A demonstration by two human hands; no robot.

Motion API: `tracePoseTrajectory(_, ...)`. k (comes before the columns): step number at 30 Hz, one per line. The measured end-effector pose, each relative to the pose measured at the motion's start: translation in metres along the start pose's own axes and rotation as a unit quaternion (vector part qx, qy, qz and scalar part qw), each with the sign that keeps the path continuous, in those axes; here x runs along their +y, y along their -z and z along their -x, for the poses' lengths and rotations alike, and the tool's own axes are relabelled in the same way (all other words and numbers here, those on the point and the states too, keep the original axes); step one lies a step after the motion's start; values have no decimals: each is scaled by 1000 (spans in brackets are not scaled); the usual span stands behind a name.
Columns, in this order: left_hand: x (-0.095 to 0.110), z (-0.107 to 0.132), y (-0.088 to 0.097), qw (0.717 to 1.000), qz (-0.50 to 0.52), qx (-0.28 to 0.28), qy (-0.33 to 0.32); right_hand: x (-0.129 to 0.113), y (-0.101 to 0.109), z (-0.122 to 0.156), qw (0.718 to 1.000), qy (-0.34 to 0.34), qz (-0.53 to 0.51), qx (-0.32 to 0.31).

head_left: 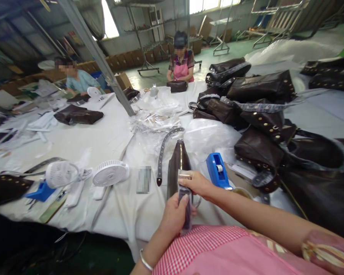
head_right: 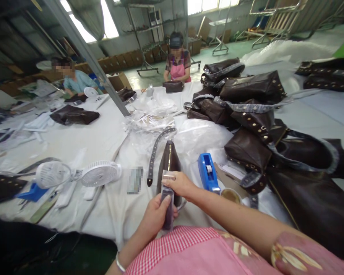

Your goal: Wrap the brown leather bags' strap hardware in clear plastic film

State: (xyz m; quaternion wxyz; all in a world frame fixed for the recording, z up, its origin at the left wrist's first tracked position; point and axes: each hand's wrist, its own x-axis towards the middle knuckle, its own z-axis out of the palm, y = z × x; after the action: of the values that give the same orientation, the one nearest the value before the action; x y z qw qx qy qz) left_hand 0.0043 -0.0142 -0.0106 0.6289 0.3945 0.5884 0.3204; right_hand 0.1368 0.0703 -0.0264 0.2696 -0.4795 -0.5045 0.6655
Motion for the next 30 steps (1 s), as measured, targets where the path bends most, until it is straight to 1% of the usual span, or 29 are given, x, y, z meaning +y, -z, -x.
tracePoseTrajectory(2,-6,-5,7,994,-61,68,-52,11,-2,-4,997,-6,54,51)
tracePoseTrajectory(4,-11,-16,26,974,-140,139,-111,24,-1,-7,988,5,112,104)
tracePoseTrajectory(5,-13,-25,39,959,-185,172,-125,30,0,-8,982,20,142,122)
tracePoseTrajectory(6,-16,-35,53,945,-227,197,-127,34,2,-8,976,35,171,131)
tracePoseTrajectory(7,-19,-47,67,928,-272,227,-112,37,3,-8,970,49,199,134)
tracePoseTrajectory(9,-26,-75,91,907,-320,264,-76,37,6,-5,959,79,242,124)
tracePoseTrajectory(10,-30,-90,101,898,-339,275,-59,34,7,-3,955,100,255,112)
tracePoseTrajectory(12,-37,-118,112,883,-376,280,-34,26,7,2,948,148,268,84)
tracePoseTrajectory(15,-44,-151,116,861,-428,276,-4,13,1,7,942,194,267,62)
tracePoseTrajectory(17,-47,-165,116,852,-452,264,19,6,-2,7,942,203,261,62)
tracePoseTrajectory(20,-44,-177,120,843,-478,242,38,2,-1,7,943,209,253,61)
tracePoseTrajectory(22,-33,-179,126,834,-496,240,27,1,4,6,942,214,249,65)
tracePoseTrajectory(23,-23,-177,131,828,-505,243,16,0,8,5,942,217,246,70)
tracePoseTrajectory(25,4,-169,141,814,-522,256,-14,-2,15,3,942,222,238,84)
tracePoseTrajectory(28,56,-141,153,790,-536,289,-67,-13,22,-3,948,223,210,90)
tracePoseTrajectory(29,73,-127,154,781,-535,310,-88,-19,23,-4,952,219,196,87)
tracePoseTrajectory(30,88,-111,151,771,-522,343,-124,-26,23,-6,957,213,177,81)
